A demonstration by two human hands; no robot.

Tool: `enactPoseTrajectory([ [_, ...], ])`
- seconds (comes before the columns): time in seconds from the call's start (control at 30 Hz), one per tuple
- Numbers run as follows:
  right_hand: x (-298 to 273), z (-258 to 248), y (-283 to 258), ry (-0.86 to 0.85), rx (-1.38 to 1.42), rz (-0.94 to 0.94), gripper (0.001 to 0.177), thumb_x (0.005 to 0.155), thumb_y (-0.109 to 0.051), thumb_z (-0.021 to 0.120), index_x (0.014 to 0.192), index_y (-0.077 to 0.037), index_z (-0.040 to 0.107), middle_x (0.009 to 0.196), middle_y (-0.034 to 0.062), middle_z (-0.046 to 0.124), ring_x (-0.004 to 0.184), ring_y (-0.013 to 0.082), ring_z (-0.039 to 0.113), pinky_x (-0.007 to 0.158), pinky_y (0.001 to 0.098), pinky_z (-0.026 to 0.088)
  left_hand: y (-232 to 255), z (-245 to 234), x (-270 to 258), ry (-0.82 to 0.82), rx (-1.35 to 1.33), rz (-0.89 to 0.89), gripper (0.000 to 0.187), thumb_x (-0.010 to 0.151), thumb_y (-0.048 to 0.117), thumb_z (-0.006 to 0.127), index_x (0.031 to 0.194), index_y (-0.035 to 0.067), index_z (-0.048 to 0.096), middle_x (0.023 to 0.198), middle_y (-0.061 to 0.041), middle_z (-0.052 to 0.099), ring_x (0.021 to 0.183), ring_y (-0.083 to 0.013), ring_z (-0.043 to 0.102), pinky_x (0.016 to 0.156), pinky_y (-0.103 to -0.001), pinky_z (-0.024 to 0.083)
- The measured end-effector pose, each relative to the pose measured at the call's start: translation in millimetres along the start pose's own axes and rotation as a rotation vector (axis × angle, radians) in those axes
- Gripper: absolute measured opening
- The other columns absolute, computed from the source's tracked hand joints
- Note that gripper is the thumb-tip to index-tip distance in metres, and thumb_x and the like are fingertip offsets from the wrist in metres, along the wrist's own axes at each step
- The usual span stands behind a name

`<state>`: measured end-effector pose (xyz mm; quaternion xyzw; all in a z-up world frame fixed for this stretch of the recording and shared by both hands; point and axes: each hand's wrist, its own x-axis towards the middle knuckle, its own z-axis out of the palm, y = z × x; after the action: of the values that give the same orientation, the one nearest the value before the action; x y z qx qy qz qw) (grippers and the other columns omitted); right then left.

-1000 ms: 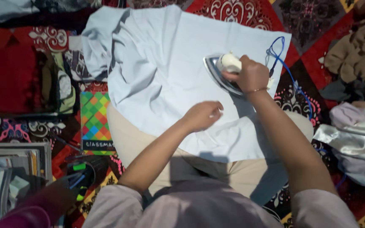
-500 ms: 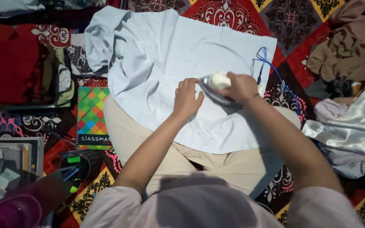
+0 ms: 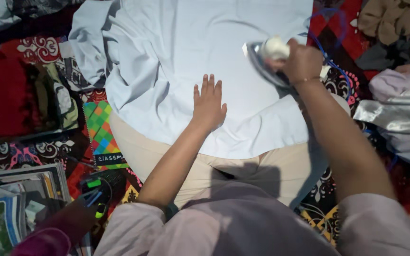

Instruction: The person irons a white shirt laid out on the floor, then folds it neatly. They also handle a black shirt, placing it on top of the folded white shirt.

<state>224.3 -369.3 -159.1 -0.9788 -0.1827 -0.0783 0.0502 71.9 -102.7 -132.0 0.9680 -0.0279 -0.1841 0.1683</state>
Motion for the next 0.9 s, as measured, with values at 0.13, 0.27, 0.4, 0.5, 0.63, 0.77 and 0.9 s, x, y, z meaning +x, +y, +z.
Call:
enactPoseTrajectory([
  [0.13,51,29,-3,0.125,-0.044,0.290,0.073,0.070,-0.077,0.088,0.079,-0.007,0.071,0.064,0.0156,0.069,0.056,0.0328,0.070,0.048,0.0427,0.054,-3,0,13,0.015,-0.092,-0.032,0.076,0.092,0.029,0.064,0.154,-0.001,0.031,0.164,-0.025,0.020,0.155,-0.0384,0.009,0.123,-0.058,0.011],
  [0.27,54,24,-21,0.038,0.081,0.328,0.069,0.073,-0.072,0.088,0.084,-0.005,0.073,0.072,0.0197,0.070,0.065,0.0382,0.071,0.055,0.0471,0.055,-8,1,13,0.141,-0.218,-0.031,0.074,0.091,0.029,0.067,0.151,-0.001,0.035,0.160,-0.024,0.028,0.153,-0.0391,0.019,0.121,-0.058,0.017],
  [0.4,14,-10,-61,-0.204,0.190,0.242,0.067,0.071,-0.068,0.085,0.093,-0.006,0.074,0.079,0.0192,0.072,0.072,0.0381,0.071,0.063,0.0497,0.055,-16,1,17,0.267,-0.801,-0.127,0.068,0.090,0.028,0.065,0.151,0.009,0.042,0.159,-0.020,0.039,0.138,-0.0276,0.053,0.121,-0.046,0.032],
  [0.5,-13,-31,-94,-0.300,0.216,-0.030,0.062,0.073,-0.062,0.084,0.102,-0.009,0.074,0.073,0.0178,0.070,0.066,0.0366,0.070,0.062,0.0486,0.054,-33,3,28,0.428,-1.308,-0.175,0.057,0.094,0.025,0.064,0.145,0.007,0.047,0.154,-0.018,0.050,0.144,-0.0308,0.046,0.115,-0.040,0.039],
  [0.63,-12,-39,-117,-0.240,0.327,-0.519,0.062,0.068,-0.065,0.082,0.091,-0.008,0.071,0.070,0.0129,0.069,0.065,0.0345,0.068,0.060,0.0469,0.053,-59,13,46,0.530,-1.572,-0.439,0.052,0.097,0.024,0.058,0.144,0.005,0.048,0.152,-0.018,0.049,0.145,-0.0291,0.043,0.115,-0.040,0.035],
  [0.77,19,-22,-126,-0.126,0.352,-0.564,0.056,0.075,-0.063,0.081,0.087,-0.010,0.066,0.075,0.0105,0.069,0.067,0.0320,0.068,0.059,0.0444,0.052,-71,31,55,0.635,-1.650,-0.438,0.056,0.100,0.027,0.056,0.149,0.003,0.043,0.157,-0.020,0.042,0.150,-0.0313,0.037,0.120,-0.040,0.030],
  [0.9,66,8,-129,-0.027,0.234,-0.394,0.065,0.072,-0.071,0.083,0.091,-0.011,0.069,0.067,0.0101,0.067,0.056,0.0297,0.066,0.051,0.0417,0.051,-69,40,69,0.553,-1.509,-0.454,0.074,0.097,0.040,0.059,0.156,0.005,0.030,0.163,-0.021,0.031,0.153,-0.0328,0.030,0.121,-0.041,0.026],
])
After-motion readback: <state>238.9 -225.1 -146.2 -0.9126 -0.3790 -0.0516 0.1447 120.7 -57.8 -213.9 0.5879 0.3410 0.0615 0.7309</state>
